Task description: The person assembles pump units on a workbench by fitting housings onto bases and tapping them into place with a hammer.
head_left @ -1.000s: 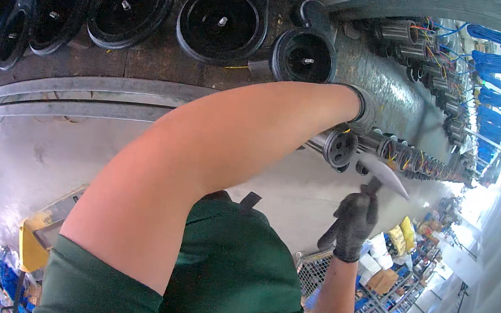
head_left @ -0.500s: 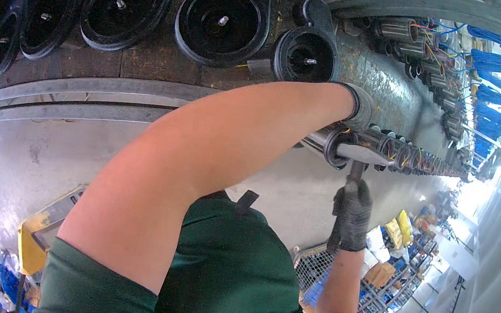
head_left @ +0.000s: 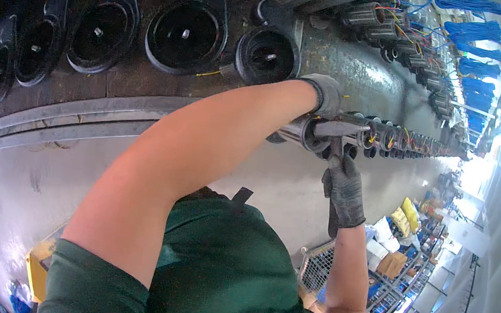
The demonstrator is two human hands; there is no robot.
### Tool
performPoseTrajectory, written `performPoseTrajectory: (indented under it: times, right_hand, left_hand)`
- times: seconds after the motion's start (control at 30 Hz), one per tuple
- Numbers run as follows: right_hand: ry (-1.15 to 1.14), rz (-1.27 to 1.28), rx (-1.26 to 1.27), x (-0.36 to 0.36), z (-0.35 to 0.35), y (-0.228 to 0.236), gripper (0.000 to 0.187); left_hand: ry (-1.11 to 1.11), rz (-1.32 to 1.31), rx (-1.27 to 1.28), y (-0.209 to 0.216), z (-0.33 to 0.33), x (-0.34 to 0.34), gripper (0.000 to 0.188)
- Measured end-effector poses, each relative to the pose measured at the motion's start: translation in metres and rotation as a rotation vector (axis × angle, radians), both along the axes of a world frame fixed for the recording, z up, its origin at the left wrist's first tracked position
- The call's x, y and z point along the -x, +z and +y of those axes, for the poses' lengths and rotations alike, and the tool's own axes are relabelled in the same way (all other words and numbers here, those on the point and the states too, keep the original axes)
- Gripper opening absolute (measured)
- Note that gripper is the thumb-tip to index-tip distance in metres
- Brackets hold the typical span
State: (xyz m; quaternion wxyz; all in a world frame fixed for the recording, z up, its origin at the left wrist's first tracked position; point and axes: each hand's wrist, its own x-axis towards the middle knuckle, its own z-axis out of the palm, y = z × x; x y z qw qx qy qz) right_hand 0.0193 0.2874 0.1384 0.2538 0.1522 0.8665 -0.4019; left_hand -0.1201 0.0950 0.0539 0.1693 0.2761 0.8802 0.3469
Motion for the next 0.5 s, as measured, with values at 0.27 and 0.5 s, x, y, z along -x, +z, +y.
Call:
performPoseTrajectory:
  times: [0.27, 0.5]
  right_hand:
    - [0.112, 0.108, -0.119, -0.021, 0.020, -0.039, 0.021]
    - [0.038, -0.015, 0.112, 0.005, 0.012, -0.006, 0.020]
  left_hand:
    - [0.060, 0.159, 0.033, -0.002, -0.003, -0.010, 0.028]
    - [0.041, 0.157, 0.118, 0.010, -0.012, -0.025, 0.031]
